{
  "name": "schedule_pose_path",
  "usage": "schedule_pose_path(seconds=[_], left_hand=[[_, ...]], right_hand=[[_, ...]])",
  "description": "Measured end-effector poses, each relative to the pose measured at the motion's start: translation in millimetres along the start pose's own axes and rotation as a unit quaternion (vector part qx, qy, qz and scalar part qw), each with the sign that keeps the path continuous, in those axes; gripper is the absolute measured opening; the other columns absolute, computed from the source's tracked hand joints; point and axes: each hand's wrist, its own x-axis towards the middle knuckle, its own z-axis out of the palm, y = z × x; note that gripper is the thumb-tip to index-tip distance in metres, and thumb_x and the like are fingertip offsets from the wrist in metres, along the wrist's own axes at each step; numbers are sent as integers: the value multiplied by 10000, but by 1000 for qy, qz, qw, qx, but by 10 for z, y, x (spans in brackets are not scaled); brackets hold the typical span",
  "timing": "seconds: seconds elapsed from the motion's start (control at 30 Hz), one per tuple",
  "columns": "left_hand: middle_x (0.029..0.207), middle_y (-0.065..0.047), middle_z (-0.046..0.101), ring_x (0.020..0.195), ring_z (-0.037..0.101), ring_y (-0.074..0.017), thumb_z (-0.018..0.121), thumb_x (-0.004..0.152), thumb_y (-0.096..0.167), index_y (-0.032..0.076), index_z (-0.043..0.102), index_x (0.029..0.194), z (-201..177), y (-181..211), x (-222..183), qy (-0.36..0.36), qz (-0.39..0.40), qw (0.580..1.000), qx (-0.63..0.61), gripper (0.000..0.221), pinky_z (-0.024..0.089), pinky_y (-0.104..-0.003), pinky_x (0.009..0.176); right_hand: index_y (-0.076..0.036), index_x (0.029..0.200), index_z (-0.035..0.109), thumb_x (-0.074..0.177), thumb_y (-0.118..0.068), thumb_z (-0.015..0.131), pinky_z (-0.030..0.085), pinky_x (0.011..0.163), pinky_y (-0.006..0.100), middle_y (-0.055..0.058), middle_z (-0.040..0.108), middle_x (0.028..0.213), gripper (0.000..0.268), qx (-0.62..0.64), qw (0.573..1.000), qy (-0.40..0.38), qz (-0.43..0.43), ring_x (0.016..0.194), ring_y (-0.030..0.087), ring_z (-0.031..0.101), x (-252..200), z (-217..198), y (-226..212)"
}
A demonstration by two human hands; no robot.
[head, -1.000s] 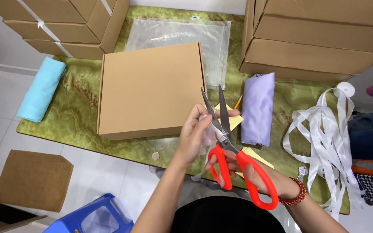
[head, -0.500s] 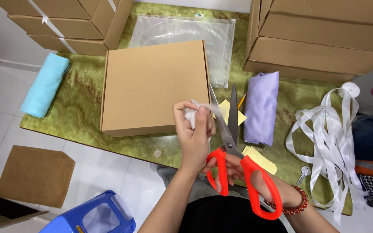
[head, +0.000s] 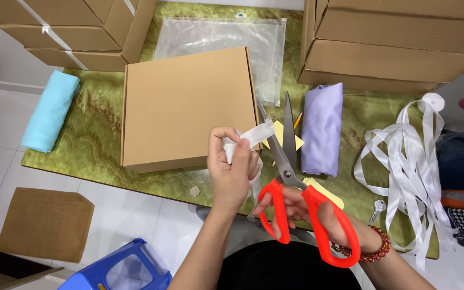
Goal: The person wraps a rolled black item in bubble wrap, places it into a cardboard box, and closes the box. They then cut a white ribbon with scissors and tie the ribbon around the box to secure it.
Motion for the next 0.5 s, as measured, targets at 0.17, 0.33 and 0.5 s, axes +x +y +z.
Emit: schedule_pose_path(seconds=[0.17,0.33,0.5], left_hand=[[614,65,224,446,179,-42,613,1056,190,154,423,1413,-87,46,67,-8,-104,994,-44,406,136,-241,418],[577,104,158,447,155,-38,804,823,524,109,310,1681,-162,-45,141,-53,-226,969,-83,1073,117,-239,415],[476,67,278,403,236,0,816,924,466,-50,454,1549,-150,-292,144,-211,-225,929,-207,888,215,-161,385]], right_hand=[[-32,1521,488,952,-919,324,518,982,379,146,636,1381,1066,-7,1000,-3,9,1045,213,694,-110,-67,74],[-34,1485,523,897,-980,324,483,849,302,102,640,1377,1132,-8,1000,-11,12,1028,183,667,-31,-35,-12],[-41,1428,565,889,-992,394,503,934,333,138,676,1300,1107,1,999,-13,32,1060,206,691,-35,-30,-44]])
